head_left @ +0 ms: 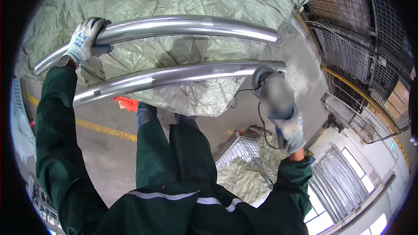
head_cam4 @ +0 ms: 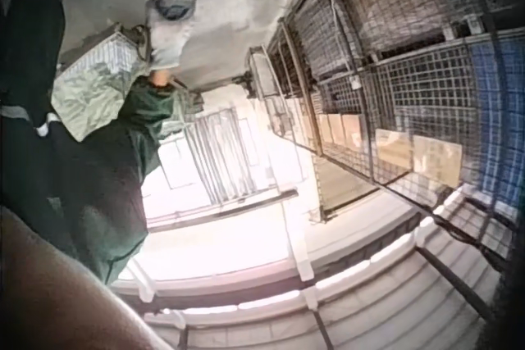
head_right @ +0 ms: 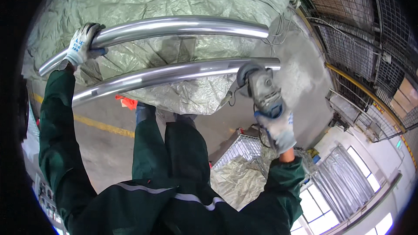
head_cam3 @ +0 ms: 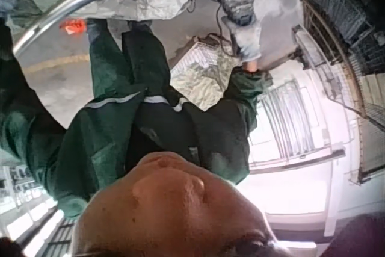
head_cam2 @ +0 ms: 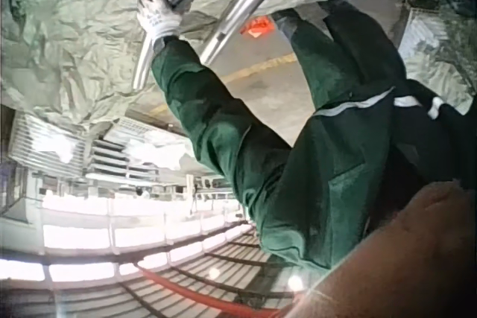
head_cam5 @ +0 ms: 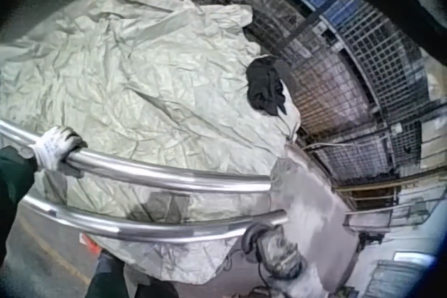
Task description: Wiping and grinding curved metal pipes and then placing them in a storage rack.
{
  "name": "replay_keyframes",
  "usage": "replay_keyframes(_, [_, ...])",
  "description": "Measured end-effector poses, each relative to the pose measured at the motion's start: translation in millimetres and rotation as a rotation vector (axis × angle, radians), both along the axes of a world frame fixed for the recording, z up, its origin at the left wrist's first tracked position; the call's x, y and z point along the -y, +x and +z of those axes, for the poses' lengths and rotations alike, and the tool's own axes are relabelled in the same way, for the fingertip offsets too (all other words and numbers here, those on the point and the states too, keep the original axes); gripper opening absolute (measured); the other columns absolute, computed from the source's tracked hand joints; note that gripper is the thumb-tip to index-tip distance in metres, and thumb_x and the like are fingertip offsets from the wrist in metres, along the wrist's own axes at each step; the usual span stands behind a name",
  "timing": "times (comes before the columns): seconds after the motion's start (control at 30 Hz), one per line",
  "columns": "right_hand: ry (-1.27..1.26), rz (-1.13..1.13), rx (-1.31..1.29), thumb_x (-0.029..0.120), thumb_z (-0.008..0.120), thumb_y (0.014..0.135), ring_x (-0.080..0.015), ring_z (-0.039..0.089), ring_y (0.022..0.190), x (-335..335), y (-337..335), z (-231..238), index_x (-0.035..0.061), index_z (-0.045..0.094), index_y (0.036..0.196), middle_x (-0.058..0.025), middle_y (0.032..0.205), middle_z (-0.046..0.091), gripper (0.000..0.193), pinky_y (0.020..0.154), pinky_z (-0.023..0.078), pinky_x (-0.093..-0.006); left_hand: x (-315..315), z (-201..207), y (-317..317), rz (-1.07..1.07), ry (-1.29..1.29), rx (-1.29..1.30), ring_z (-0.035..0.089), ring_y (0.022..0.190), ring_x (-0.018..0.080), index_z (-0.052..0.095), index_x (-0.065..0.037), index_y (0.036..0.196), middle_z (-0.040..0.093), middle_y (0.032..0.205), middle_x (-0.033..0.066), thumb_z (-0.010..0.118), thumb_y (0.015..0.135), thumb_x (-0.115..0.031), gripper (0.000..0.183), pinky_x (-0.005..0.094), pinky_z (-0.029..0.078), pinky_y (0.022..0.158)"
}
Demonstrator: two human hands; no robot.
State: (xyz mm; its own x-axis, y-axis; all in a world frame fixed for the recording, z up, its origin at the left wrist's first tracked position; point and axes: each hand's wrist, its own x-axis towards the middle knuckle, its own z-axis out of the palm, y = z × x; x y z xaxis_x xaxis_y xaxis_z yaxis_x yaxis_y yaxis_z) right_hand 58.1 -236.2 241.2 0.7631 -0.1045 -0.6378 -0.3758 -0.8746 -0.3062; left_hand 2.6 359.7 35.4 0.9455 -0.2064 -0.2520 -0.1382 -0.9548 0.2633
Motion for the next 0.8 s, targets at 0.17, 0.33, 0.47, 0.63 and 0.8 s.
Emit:
replay_keyframes(0.17, [-0.078,-0.098,-0.015,0.011,0.082,0.063,-0.0239,0.068,0.083,21,-64,-2,-0.0056,0.062,0.119,-0.0177,0.102,0.072,0.061,0.077,0.055,-0.031,1,8,7,-0.025,0.065,-0.001,0.057,0.113,0.0317,0.05,-0.011,0.133,0.058,0.123,0.0113,0.082,0.067,-0.039,0.078,0.0431,0.043,0.098])
replay_keyframes(0.33, [0.224,-0.321,-0.05,0.009,0.083,0.062,-0.0251,0.068,0.086,66,-123,-38,-0.0043,0.062,0.118,-0.0171,0.106,0.072,0.061,0.08,0.054,-0.0324,0,3,2,0.003,0.1,0.056,0.057,0.112,0.0329,0.05,-0.01,0.132,0.058,0.122,0.0113,0.082,0.067,-0.039,0.078,0.0444,0.043,0.096])
replay_keyframes(0.47, [0.302,-0.313,-0.028,0.008,0.083,0.061,-0.0257,0.067,0.088,64,-142,-45,-0.0023,0.063,0.117,-0.0164,0.106,0.071,0.06,0.084,0.053,-0.034,-12,-6,-12,0.032,0.098,0.102,0.058,0.11,0.0343,0.05,-0.009,0.131,0.057,0.122,0.0127,0.082,0.068,-0.037,0.076,0.0452,0.044,0.095])
replay_keyframes(0.63, [0.314,-0.311,-0.069,0.01,0.084,0.062,-0.0254,0.067,0.089,56,-146,-46,-0.0016,0.063,0.117,-0.0166,0.107,0.071,0.06,0.085,0.053,-0.0342,1,-24,-26,0.069,0.104,0.102,0.058,0.109,0.0351,0.05,-0.008,0.13,0.057,0.122,0.0142,0.081,0.069,-0.036,0.074,0.0444,0.045,0.095])
replay_keyframes(0.8, [0.281,-0.264,-0.04,0.011,0.084,0.062,-0.0244,0.068,0.09,33,-134,-37,-0.0007,0.063,0.118,-0.016,0.108,0.071,0.061,0.085,0.053,-0.0337,-11,-32,-41,0.041,0.069,0.188,0.058,0.109,0.0353,0.049,-0.008,0.131,0.057,0.123,0.0155,0.081,0.07,-0.034,0.073,0.0432,0.045,0.095])
